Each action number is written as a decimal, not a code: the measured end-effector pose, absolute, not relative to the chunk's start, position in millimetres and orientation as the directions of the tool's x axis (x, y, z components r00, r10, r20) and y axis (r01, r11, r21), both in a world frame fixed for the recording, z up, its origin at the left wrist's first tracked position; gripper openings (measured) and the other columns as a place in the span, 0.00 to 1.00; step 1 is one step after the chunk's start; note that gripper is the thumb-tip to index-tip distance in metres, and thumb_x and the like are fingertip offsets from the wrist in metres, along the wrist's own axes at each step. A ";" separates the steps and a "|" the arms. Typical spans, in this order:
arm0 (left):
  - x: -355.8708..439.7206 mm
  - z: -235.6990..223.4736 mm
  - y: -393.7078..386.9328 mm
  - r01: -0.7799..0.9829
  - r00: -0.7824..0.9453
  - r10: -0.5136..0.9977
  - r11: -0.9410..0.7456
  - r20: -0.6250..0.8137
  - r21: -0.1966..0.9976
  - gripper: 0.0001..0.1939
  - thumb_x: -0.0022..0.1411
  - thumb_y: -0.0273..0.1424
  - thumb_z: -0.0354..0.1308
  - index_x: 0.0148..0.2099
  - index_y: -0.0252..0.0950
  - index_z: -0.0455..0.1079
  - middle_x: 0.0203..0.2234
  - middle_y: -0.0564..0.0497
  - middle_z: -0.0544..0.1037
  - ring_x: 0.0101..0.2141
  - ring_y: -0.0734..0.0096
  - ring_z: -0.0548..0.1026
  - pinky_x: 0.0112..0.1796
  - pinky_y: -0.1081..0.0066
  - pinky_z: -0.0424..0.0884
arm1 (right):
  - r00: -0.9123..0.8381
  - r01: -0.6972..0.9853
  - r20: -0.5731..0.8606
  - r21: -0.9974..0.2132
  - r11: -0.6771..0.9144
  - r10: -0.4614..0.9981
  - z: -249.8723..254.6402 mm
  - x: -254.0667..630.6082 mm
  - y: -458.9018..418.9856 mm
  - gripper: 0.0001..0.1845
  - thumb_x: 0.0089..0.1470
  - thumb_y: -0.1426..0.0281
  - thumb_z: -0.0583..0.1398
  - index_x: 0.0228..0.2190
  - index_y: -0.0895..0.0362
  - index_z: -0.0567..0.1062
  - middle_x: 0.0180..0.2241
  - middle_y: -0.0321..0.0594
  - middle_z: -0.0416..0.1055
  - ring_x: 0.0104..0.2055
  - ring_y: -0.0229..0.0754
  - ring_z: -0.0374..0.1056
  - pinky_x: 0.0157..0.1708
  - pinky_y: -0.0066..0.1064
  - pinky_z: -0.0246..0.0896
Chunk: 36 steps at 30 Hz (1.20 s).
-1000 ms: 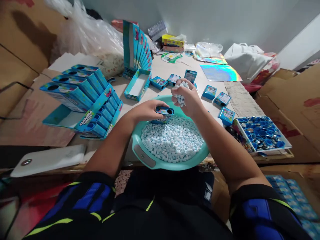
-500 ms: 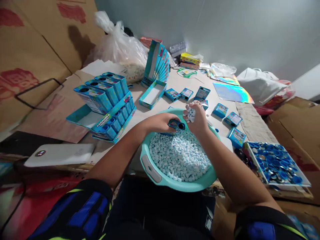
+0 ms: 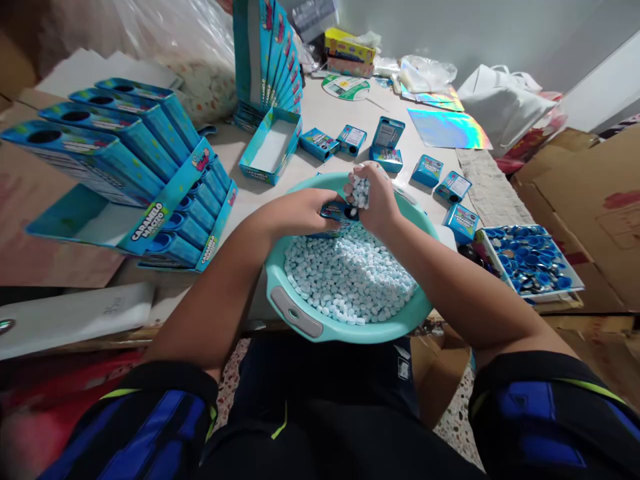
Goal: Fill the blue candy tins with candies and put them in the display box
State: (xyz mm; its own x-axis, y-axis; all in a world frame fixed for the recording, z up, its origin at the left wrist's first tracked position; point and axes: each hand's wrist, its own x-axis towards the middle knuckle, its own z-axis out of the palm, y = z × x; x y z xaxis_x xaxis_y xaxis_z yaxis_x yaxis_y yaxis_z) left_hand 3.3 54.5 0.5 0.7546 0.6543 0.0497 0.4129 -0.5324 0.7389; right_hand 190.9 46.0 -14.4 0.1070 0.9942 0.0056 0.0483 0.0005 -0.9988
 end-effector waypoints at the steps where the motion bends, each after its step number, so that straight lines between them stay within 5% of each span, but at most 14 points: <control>1: 3.3 0.8 54.1 0.421 0.753 0.657 -0.528 0.040 0.737 0.18 0.55 0.32 0.66 0.49 0.38 0.80 0.43 0.46 0.83 0.44 0.51 0.80 0.50 0.59 0.72 | 0.100 0.024 0.002 -1.000 -0.001 0.995 -15.2 190.9 46.6 0.32 0.43 0.41 0.63 0.41 0.49 0.63 0.36 0.40 0.65 0.40 0.48 0.66 0.35 0.39 0.61; 8: 2.8 6.4 51.6 0.451 0.750 0.661 -0.542 0.029 0.709 0.17 0.57 0.32 0.66 0.50 0.37 0.79 0.42 0.47 0.84 0.44 0.53 0.80 0.49 0.61 0.72 | 0.044 -0.077 0.056 -0.995 0.059 0.997 -18.4 189.6 47.5 0.30 0.41 0.43 0.65 0.37 0.49 0.63 0.35 0.38 0.65 0.41 0.47 0.67 0.36 0.39 0.61; 14: 1.5 7.6 52.7 0.477 0.753 0.658 -0.560 0.014 0.678 0.19 0.59 0.35 0.66 0.52 0.36 0.78 0.44 0.46 0.84 0.44 0.54 0.80 0.47 0.62 0.72 | 0.079 -0.218 0.055 -0.973 0.071 0.995 -15.1 180.9 44.1 0.23 0.46 0.54 0.63 0.35 0.50 0.58 0.34 0.35 0.60 0.35 0.38 0.64 0.35 0.35 0.60; 20: 0.2 5.5 54.7 0.462 0.743 0.669 -0.535 0.021 0.708 0.21 0.58 0.37 0.67 0.54 0.38 0.78 0.48 0.45 0.83 0.49 0.50 0.79 0.52 0.60 0.72 | 0.094 -0.212 0.050 -0.975 0.069 0.994 -8.6 176.0 41.9 0.26 0.44 0.52 0.64 0.34 0.50 0.57 0.34 0.36 0.60 0.38 0.42 0.65 0.36 0.36 0.62; 30: 0.4 5.2 51.5 0.472 0.776 0.630 -0.608 0.027 0.639 0.22 0.64 0.33 0.63 0.59 0.34 0.74 0.56 0.41 0.80 0.55 0.49 0.78 0.56 0.58 0.72 | 0.119 -0.299 -0.031 -0.954 0.006 0.992 -7.4 172.3 40.5 0.25 0.41 0.55 0.68 0.32 0.49 0.60 0.28 0.32 0.58 0.30 0.38 0.58 0.30 0.37 0.61; 36: -1.7 11.8 48.1 0.441 0.785 0.615 -0.633 0.068 0.637 0.22 0.66 0.32 0.62 0.61 0.33 0.73 0.55 0.41 0.81 0.56 0.51 0.78 0.57 0.58 0.73 | 0.102 -0.324 -0.045 -0.946 -0.010 0.994 -5.0 175.1 42.9 0.24 0.38 0.55 0.69 0.30 0.49 0.63 0.28 0.34 0.63 0.31 0.40 0.64 0.31 0.39 0.66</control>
State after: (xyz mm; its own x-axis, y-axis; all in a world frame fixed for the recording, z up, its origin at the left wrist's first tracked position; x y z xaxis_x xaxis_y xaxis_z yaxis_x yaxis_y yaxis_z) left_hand -1.7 48.1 11.8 0.7853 0.6154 0.0679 0.4407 -0.6326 0.6369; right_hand 175.1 42.9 -5.0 0.1018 0.9938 -0.0453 -0.3244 -0.0098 -0.9459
